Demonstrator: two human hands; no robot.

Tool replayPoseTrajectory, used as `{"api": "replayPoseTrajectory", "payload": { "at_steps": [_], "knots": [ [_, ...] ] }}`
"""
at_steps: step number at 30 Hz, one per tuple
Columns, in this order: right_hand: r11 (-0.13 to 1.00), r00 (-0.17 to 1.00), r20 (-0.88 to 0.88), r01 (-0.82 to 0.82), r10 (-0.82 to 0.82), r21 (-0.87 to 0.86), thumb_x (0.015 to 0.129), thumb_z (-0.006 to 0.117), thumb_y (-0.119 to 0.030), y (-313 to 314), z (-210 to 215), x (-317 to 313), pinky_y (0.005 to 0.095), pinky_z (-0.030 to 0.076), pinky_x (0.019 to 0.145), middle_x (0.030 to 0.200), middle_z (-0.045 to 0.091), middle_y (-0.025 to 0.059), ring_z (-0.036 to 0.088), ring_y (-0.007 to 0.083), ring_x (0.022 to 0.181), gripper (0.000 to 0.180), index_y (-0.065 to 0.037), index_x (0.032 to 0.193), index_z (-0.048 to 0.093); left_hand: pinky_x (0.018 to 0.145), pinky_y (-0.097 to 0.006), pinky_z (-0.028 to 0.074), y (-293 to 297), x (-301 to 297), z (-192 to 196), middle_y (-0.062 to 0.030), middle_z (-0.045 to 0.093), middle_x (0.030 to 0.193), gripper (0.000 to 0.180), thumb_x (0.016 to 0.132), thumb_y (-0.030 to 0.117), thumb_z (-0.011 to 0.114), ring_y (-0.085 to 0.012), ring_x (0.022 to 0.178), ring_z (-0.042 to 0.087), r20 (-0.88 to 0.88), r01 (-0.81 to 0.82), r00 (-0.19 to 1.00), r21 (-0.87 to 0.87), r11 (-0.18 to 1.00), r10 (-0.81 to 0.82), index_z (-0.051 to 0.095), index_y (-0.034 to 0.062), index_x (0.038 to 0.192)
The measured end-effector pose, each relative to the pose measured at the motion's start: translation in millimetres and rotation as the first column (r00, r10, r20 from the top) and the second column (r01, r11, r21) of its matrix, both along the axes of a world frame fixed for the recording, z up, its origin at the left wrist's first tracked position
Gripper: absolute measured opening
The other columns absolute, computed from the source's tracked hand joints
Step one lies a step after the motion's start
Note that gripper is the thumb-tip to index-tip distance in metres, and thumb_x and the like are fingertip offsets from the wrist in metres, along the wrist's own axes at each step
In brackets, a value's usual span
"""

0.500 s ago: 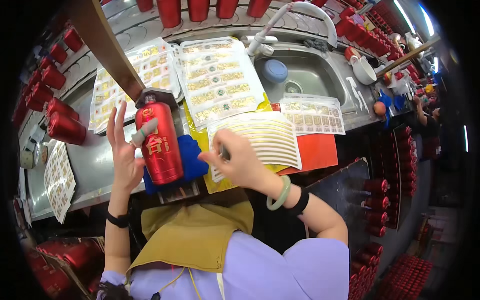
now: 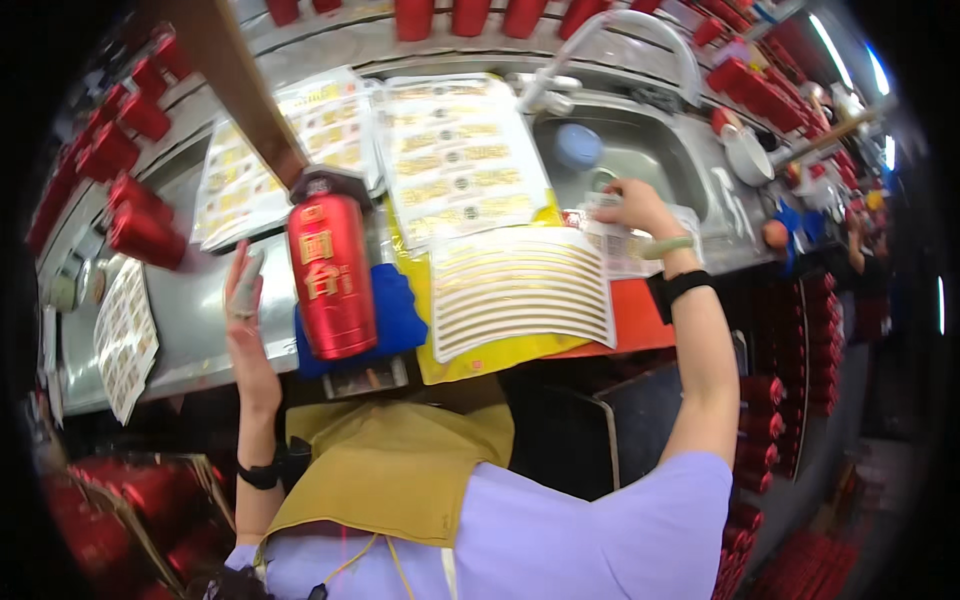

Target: Applying labels and decorative trim to red metal canisters on a factory assembly line.

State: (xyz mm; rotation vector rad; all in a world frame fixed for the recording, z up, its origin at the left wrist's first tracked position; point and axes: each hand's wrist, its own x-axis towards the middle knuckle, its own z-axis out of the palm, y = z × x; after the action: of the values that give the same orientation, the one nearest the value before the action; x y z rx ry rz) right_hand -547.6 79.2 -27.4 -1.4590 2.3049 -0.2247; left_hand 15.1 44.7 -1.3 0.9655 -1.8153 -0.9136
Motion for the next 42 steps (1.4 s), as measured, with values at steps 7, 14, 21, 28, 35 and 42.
{"api": "replayPoseTrajectory", "payload": {
  "at_steps": [7,14,21,28,35,42],
  "knots": [
    [0.906,0.959,-0.131,-0.281,0.251,-0.317,0.078,0.085,-0.022,-13,5,50,0.0393,0.056,0.079,0.104,0.075,0.0209,0.072,0.0309,0.086,0.037,0.0,0.106,0.075,0.12,-0.047,0.033,18,-1,-15,-0.0186,0.032,0.164,0.085,0.107,0.065,0.025,-0.0323,0.148,0.038,-0.14,0.043,0.99,0.178,0.983,-0.018,0.036,-0.0047,0.155],
    [0.97,0.98,0.068,-0.172,0.186,-0.174,0.081,0.083,-0.026,-28,22,145,0.0353,0.055,0.07,0.078,0.074,0.015,0.071,0.0243,0.071,0.029,0.002,0.089,0.076,0.119,-0.047,0.036,21,0,-15,-0.0181,0.034,0.163,0.075,0.11,0.058,0.023,-0.0322,0.146,0.041,-0.04,0.029,0.999,0.091,0.995,-0.026,0.039,-0.001,0.155],
    [0.972,0.996,0.035,-0.073,0.082,-0.222,0.079,0.084,-0.044,-81,0,147,0.0364,0.055,0.075,0.09,0.073,0.0167,0.071,0.0276,0.081,0.05,0.002,0.096,0.073,0.12,-0.048,0.033,21,5,-20,-0.0191,0.035,0.162,0.068,0.111,0.05,0.031,-0.0331,0.148,0.039,-0.104,0.016,0.995,0.164,0.986,0.001,0.043,-0.0028,0.151],
    [0.949,0.978,-0.111,-0.199,0.176,-0.244,0.071,0.089,-0.046,-102,-25,83,0.0379,0.055,0.073,0.09,0.073,0.0167,0.071,0.0295,0.079,0.062,0.003,0.103,0.069,0.12,-0.047,0.035,15,9,-28,-0.0189,0.036,0.161,0.07,0.112,0.051,0.024,-0.0333,0.146,0.042,-0.117,-0.02,0.992,0.186,0.982,0.043,0.04,-0.0026,0.153],
    [0.856,0.592,0.623,0.419,-0.511,0.304,0.096,0.067,-0.01,-126,-46,7,0.0409,0.061,0.061,0.085,0.07,0.0152,0.069,0.0249,0.068,0.016,0.005,0.096,0.068,0.118,-0.048,0.036,4,17,-35,-0.0185,0.038,0.161,0.068,0.112,0.049,0.022,-0.0337,0.144,0.044,-0.09,-0.094,0.989,0.233,0.968,0.118,0.041,-0.0018,0.153],
    [0.924,0.731,0.566,0.264,-0.38,0.278,0.102,0.062,-0.02,-136,-93,-61,0.0387,0.059,0.067,0.09,0.068,0.0138,0.067,0.0225,0.07,0.025,0.004,0.101,0.067,0.118,-0.047,0.036,-5,12,-38,-0.0188,0.04,0.159,0.072,0.111,0.053,0.022,-0.0335,0.143,0.045,-0.12,-0.111,0.982,0.248,0.962,0.144,0.038,-0.0028,0.154]
  ]
}}
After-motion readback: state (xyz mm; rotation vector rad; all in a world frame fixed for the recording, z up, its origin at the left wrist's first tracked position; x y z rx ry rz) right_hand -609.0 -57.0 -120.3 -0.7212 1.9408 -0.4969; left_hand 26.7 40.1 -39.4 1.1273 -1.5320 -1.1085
